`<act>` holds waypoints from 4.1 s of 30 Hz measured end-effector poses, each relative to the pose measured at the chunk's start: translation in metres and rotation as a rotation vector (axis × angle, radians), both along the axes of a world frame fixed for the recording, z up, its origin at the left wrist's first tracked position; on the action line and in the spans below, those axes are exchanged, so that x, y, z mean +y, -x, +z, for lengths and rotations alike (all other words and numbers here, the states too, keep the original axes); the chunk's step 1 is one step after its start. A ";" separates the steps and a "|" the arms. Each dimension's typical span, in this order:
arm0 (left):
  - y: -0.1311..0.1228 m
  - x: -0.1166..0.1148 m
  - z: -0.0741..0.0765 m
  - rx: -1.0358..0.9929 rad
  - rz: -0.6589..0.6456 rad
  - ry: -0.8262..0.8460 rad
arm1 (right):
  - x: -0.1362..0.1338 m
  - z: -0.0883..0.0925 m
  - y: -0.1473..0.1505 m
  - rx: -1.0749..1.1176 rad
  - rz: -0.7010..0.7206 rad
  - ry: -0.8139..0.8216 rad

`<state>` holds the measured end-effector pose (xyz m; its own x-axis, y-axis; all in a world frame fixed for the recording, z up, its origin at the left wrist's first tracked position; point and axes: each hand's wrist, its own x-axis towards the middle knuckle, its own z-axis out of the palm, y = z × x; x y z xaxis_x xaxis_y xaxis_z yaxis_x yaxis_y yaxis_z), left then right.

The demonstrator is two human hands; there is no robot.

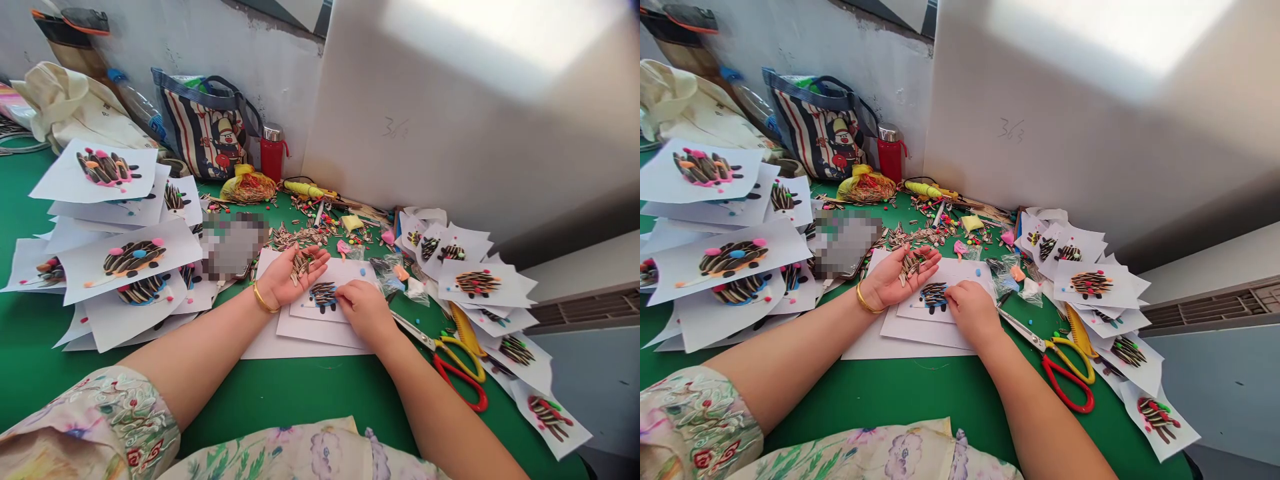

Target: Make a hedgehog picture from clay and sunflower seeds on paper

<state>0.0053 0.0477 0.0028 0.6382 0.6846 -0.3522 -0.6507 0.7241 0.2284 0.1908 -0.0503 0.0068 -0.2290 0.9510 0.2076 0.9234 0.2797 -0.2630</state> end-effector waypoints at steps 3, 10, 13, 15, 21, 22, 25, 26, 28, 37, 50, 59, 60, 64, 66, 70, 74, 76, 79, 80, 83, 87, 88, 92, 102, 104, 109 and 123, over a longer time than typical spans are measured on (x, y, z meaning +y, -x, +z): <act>0.000 0.000 0.000 -0.003 -0.003 0.006 | 0.000 -0.002 0.002 -0.026 0.005 -0.014; 0.000 0.000 0.001 -0.001 -0.001 0.004 | -0.003 -0.002 -0.003 0.027 0.043 -0.088; 0.001 -0.001 0.001 0.001 -0.005 0.000 | -0.004 0.008 -0.003 0.103 0.034 -0.158; 0.001 -0.001 0.000 -0.004 -0.003 -0.003 | -0.001 0.016 0.003 0.125 0.041 -0.184; 0.000 0.002 -0.002 -0.016 -0.029 -0.023 | 0.031 0.025 0.037 -0.024 0.128 -0.166; -0.001 0.002 -0.002 -0.010 -0.031 -0.024 | 0.038 0.024 0.041 -0.055 0.125 -0.159; -0.002 0.003 0.000 -0.004 -0.010 -0.023 | 0.052 0.021 0.050 -0.147 0.123 -0.135; -0.002 0.002 0.000 -0.007 -0.003 -0.022 | 0.055 0.020 0.051 -0.171 0.129 -0.131; -0.003 0.002 0.000 -0.019 0.004 -0.020 | 0.059 0.018 0.050 -0.187 0.144 -0.128; 0.000 0.003 -0.005 -0.027 -0.037 -0.031 | 0.050 0.029 0.034 0.251 0.025 -0.126; 0.000 0.000 0.000 0.021 -0.014 -0.022 | -0.009 0.002 -0.007 0.580 -0.169 0.259; 0.001 -0.001 0.001 0.031 -0.018 -0.023 | -0.010 0.001 0.001 0.276 0.012 0.056; 0.001 -0.001 0.001 0.033 -0.019 -0.024 | -0.010 0.000 0.002 0.267 0.014 0.048; 0.000 0.000 0.000 0.030 -0.016 -0.024 | -0.011 -0.004 0.005 0.240 0.001 0.027; 0.000 0.000 0.000 0.026 -0.016 -0.023 | -0.011 -0.004 0.007 0.211 -0.010 0.016; 0.000 0.000 -0.001 0.027 -0.018 -0.027 | -0.013 -0.006 0.012 0.120 -0.018 -0.008; 0.000 0.000 0.000 0.037 -0.017 -0.023 | -0.013 -0.007 0.013 0.043 0.009 -0.022; 0.000 -0.001 0.001 0.037 -0.017 -0.022 | -0.012 -0.008 0.014 0.020 0.017 -0.035; 0.000 -0.001 0.001 0.033 -0.018 -0.020 | -0.012 -0.009 0.014 0.005 0.022 -0.056; 0.000 -0.001 0.001 0.032 -0.019 -0.019 | -0.012 -0.009 0.014 0.004 0.023 -0.063; 0.000 -0.001 0.001 0.032 -0.018 -0.016 | -0.013 -0.009 0.013 0.014 0.031 -0.078; 0.001 0.000 0.000 0.027 -0.019 -0.022 | -0.015 -0.003 0.009 0.075 0.049 -0.131; 0.001 0.000 0.000 0.024 -0.023 -0.023 | -0.015 0.000 0.008 0.099 0.050 -0.153; 0.001 0.000 -0.002 0.005 -0.035 -0.027 | -0.001 0.015 0.014 0.133 0.066 -0.211; -0.003 0.005 -0.010 -0.041 -0.006 0.015 | 0.067 0.024 0.054 -0.018 0.135 -0.105; -0.003 0.005 -0.009 -0.033 -0.007 0.028 | 0.070 0.022 0.057 -0.039 0.139 -0.098; -0.003 0.005 -0.008 -0.024 -0.008 0.038 | 0.068 0.025 0.059 -0.025 0.102 -0.150; 0.001 0.000 0.001 0.022 -0.022 -0.019 | 0.029 0.019 -0.011 0.344 -0.168 -0.037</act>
<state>0.0042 0.0480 0.0041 0.6454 0.6771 -0.3535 -0.6293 0.7337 0.2563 0.2022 -0.0215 0.0262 0.0184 0.9598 0.2802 0.8164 0.1473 -0.5583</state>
